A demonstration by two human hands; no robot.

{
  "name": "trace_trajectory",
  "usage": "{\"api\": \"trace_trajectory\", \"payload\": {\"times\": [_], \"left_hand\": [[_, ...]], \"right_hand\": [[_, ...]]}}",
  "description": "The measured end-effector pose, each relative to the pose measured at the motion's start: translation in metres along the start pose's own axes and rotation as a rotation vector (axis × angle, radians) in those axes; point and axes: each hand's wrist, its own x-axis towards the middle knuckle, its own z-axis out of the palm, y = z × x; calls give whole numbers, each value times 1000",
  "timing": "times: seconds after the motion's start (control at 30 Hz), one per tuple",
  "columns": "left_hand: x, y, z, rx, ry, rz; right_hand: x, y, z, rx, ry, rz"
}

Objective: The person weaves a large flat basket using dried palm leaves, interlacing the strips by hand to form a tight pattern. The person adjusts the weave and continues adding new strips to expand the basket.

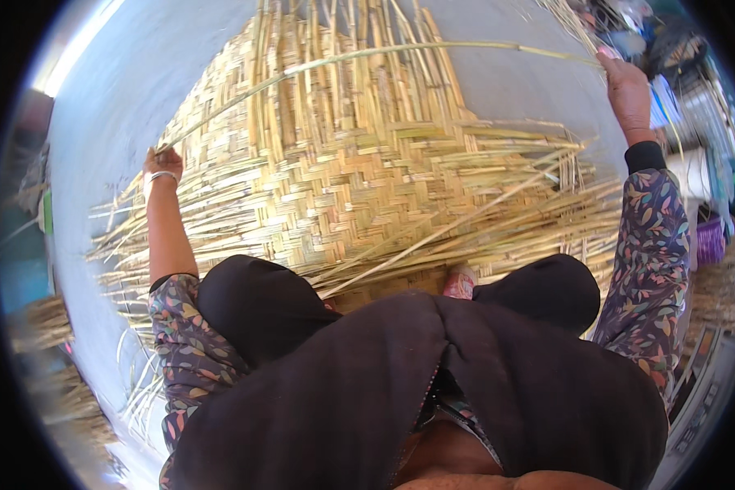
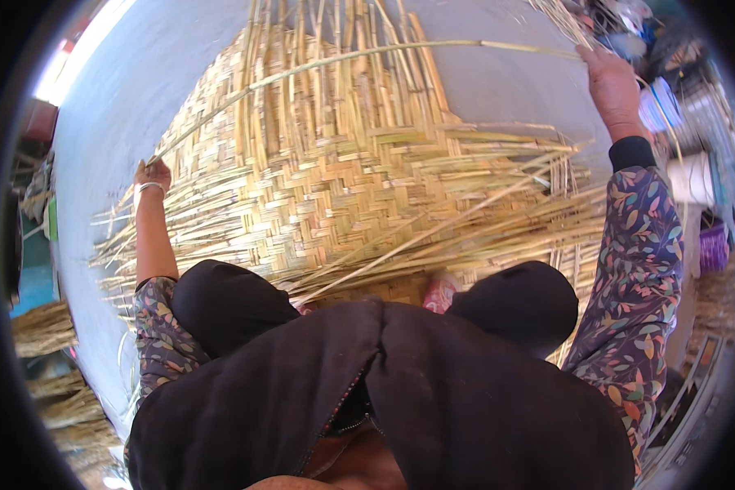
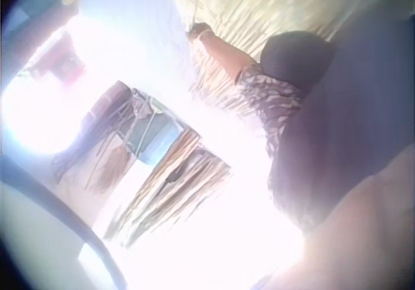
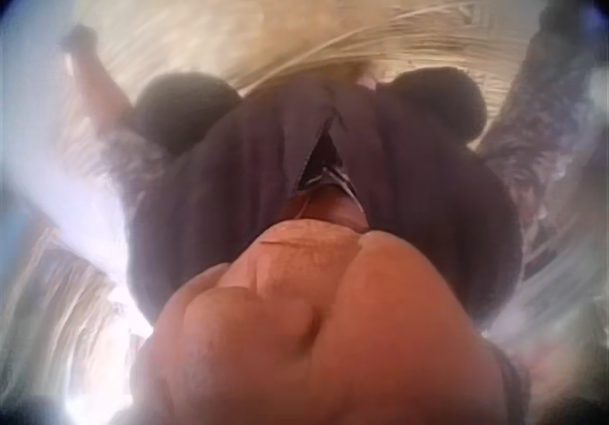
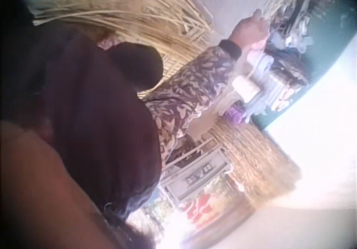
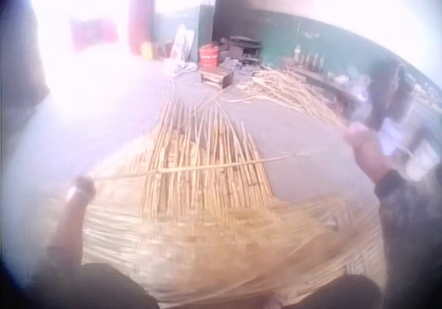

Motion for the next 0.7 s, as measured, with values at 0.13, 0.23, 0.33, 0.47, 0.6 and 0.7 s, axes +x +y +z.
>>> {"api": "trace_trajectory", "payload": {"times": [0.13,0.23,0.33,0.47,0.6,0.7], "left_hand": [[-30,-20,6,107,-50,-46],[-30,-22,19,68,-48,-24],[-3,9,-7,65,-209,74],[-5,-2,-18,-6,-32,108],[-34,-46,-13,191,-198,-78],[-56,-67,-27,207,-316,-172]], "right_hand": [[23,-74,34,126,-135,-27],[9,-136,70,408,-299,-11],[25,-208,61,750,-490,26],[44,-267,49,1093,-601,-5],[61,-293,33,1231,-713,31],[71,-304,30,1282,-743,63]]}}
